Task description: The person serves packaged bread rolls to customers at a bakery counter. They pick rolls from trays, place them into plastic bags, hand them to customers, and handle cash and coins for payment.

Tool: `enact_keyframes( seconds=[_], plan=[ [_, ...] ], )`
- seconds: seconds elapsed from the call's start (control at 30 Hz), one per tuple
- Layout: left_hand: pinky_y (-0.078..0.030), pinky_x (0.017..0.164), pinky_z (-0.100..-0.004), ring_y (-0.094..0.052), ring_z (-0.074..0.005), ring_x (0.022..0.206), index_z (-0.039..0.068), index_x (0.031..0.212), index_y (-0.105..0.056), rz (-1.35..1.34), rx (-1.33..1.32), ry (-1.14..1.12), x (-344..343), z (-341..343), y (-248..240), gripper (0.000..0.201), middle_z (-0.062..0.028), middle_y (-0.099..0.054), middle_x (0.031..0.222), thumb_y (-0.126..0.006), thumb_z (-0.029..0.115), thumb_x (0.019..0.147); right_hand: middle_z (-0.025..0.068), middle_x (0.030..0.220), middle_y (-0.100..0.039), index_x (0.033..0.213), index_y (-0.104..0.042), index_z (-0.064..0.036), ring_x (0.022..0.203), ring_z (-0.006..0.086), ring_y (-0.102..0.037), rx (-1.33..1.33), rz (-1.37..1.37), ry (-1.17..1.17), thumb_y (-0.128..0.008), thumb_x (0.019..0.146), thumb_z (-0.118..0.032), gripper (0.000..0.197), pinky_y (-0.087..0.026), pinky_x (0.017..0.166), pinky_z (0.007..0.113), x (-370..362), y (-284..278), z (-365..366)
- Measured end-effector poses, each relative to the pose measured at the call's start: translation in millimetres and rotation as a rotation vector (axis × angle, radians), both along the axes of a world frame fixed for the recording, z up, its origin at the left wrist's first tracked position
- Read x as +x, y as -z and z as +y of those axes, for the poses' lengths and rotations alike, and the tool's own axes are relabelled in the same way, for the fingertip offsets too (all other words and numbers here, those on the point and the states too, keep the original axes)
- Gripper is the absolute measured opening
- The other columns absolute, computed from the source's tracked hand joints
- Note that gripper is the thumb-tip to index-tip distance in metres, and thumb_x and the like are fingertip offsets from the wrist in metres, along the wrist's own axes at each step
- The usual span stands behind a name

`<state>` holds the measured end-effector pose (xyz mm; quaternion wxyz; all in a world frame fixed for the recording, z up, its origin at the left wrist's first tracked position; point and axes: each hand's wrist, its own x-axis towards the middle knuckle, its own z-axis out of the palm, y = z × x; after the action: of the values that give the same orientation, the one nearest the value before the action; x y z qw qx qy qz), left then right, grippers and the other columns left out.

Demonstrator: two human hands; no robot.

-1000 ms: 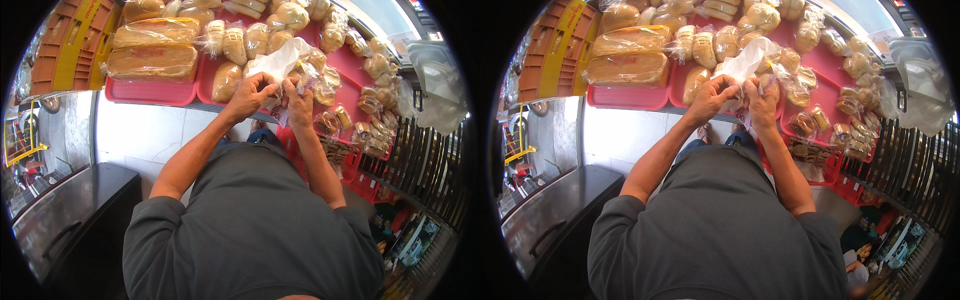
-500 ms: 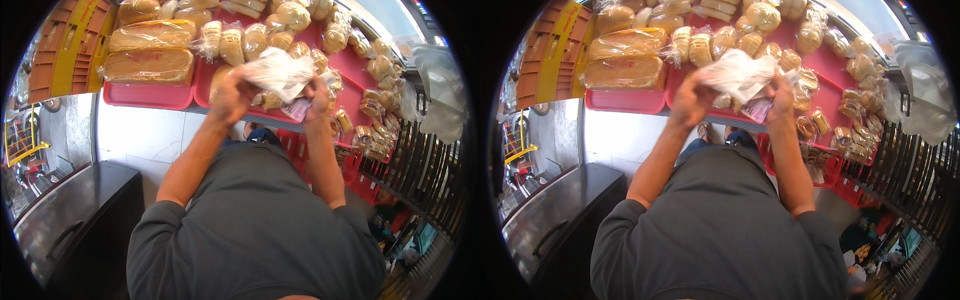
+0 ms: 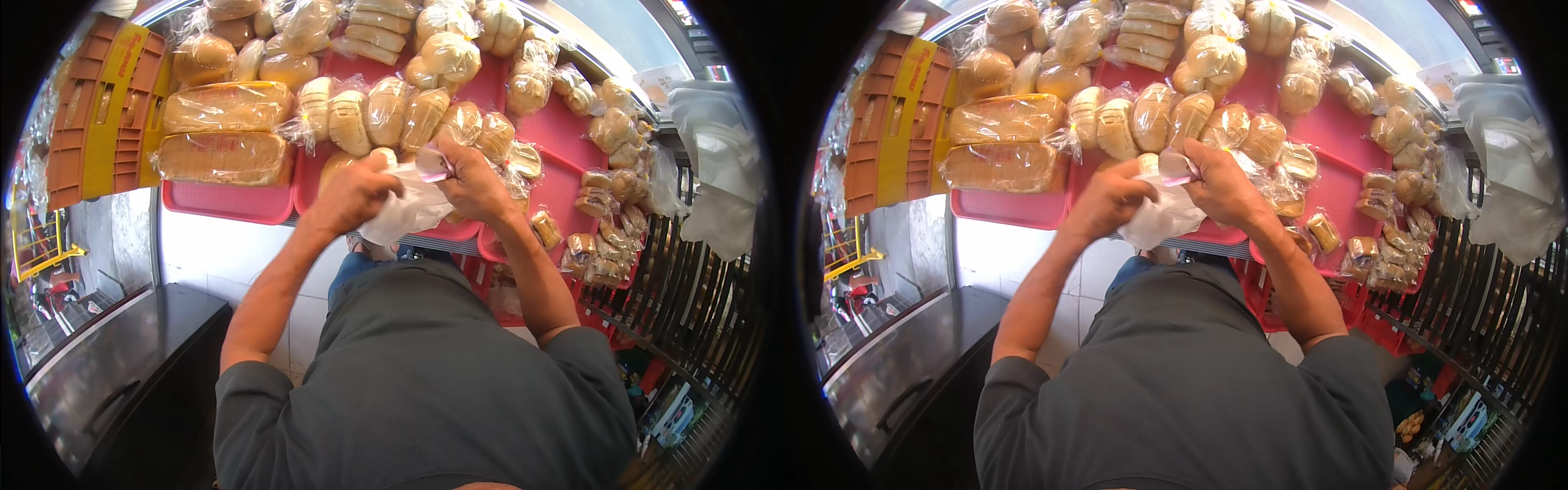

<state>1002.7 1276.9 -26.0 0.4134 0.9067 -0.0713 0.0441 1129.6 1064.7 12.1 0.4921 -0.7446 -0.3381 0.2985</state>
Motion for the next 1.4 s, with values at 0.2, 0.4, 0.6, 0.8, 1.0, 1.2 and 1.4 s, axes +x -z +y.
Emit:
enact_keyframes(
  seconds=[0.2,0.4,0.6,0.8,1.0,1.2,1.4],
  plan=[
    [-0.057,0.077,-0.0472,-0.069,-0.0355,0.087,0.015,0.11,-0.079,0.022,0.325,-0.207,5.8,45.0,15.6,0.035,-0.011,-0.065,0.098,-0.072,0.001,0.079,0.0096,0.101,-0.076,0.127,-0.07,-0.0052,0.088,0.0172,-0.069,-0.445,-0.078,-0.026,-0.071,0.096,-0.007,0.031,-0.056,0.081,0.038,49.9,27.6,-0.2],
    [-0.054,0.102,-0.0483,-0.064,-0.0427,0.122,0.003,0.129,-0.066,0.113,0.205,-0.332,9.1,35.4,-4.4,0.046,-0.0174,-0.061,0.143,-0.063,-0.005,0.084,0.0123,0.105,-0.078,0.127,-0.073,-0.0069,0.095,0.0212,-0.074,-0.349,-0.29,0.508,-0.082,0.09,-0.038,0.049,-0.058,0.084,0.038,209.9,44.1,29.8],
    [-0.05,0.11,-0.0461,-0.059,-0.0423,0.132,-0.001,0.132,-0.064,0.101,0.164,-0.407,3.3,26.5,-40.3,0.047,-0.0163,-0.058,0.148,-0.066,-0.005,0.085,0.0157,0.104,-0.076,0.124,-0.073,-0.0095,0.098,0.0282,-0.075,-0.009,-0.819,0.345,-0.082,0.089,-0.03,0.041,-0.058,0.086,0.04,251.1,101.2,34.2],
    [-0.049,0.112,-0.045,-0.058,-0.0405,0.135,-0.001,0.131,-0.065,0.04,0.152,-0.348,-13.6,36.4,-38.5,0.048,-0.0163,-0.057,0.15,-0.067,-0.004,0.084,0.0089,0.103,-0.072,0.106,-0.066,-0.0036,0.091,0.0285,-0.071,0.055,-0.624,0.282,-0.067,0.093,-0.002,0.013,-0.057,0.081,0.038,200.7,39.5,22.1],
    [-0.044,0.117,-0.0421,-0.057,-0.0367,0.139,-0.001,0.146,-0.055,0.127,-0.022,-0.212,2.3,44.7,-43.0,0.07,-0.0198,-0.057,0.152,-0.072,0.012,0.079,0.0105,0.093,-0.073,0.115,-0.071,-0.0056,0.081,0.0202,-0.073,0.277,-0.75,0.697,-0.069,0.101,-0.019,0.02,-0.063,0.071,0.034,194.4,-37.3,-28.0],
    [-0.052,0.107,-0.0336,-0.063,-0.0207,0.126,-0.006,0.151,-0.048,0.476,-0.816,-0.111,-10.4,52.5,-50.2,0.077,-0.0188,-0.065,0.139,-0.076,0.007,0.08,0.0122,0.112,-0.074,0.125,-0.068,0.0007,0.094,0.0202,-0.072,0.129,-0.976,0.61,-0.069,0.103,-0.025,0.034,-0.061,0.08,0.036,52.1,-54.3,-21.2],
    [-0.059,0.094,-0.0349,-0.063,-0.0204,0.122,-0.002,0.157,-0.041,0.561,-0.571,-0.008,-50.5,95.9,-4.2,0.087,-0.0119,-0.06,0.141,-0.077,0.0,0.077,0.0173,0.12,-0.074,0.132,-0.067,-0.001,0.098,0.0271,-0.073,0.302,-0.513,0.099,-0.065,0.102,-0.009,0.031,-0.056,0.087,0.035,-62.6,-1.8,10.2]
  ],
)
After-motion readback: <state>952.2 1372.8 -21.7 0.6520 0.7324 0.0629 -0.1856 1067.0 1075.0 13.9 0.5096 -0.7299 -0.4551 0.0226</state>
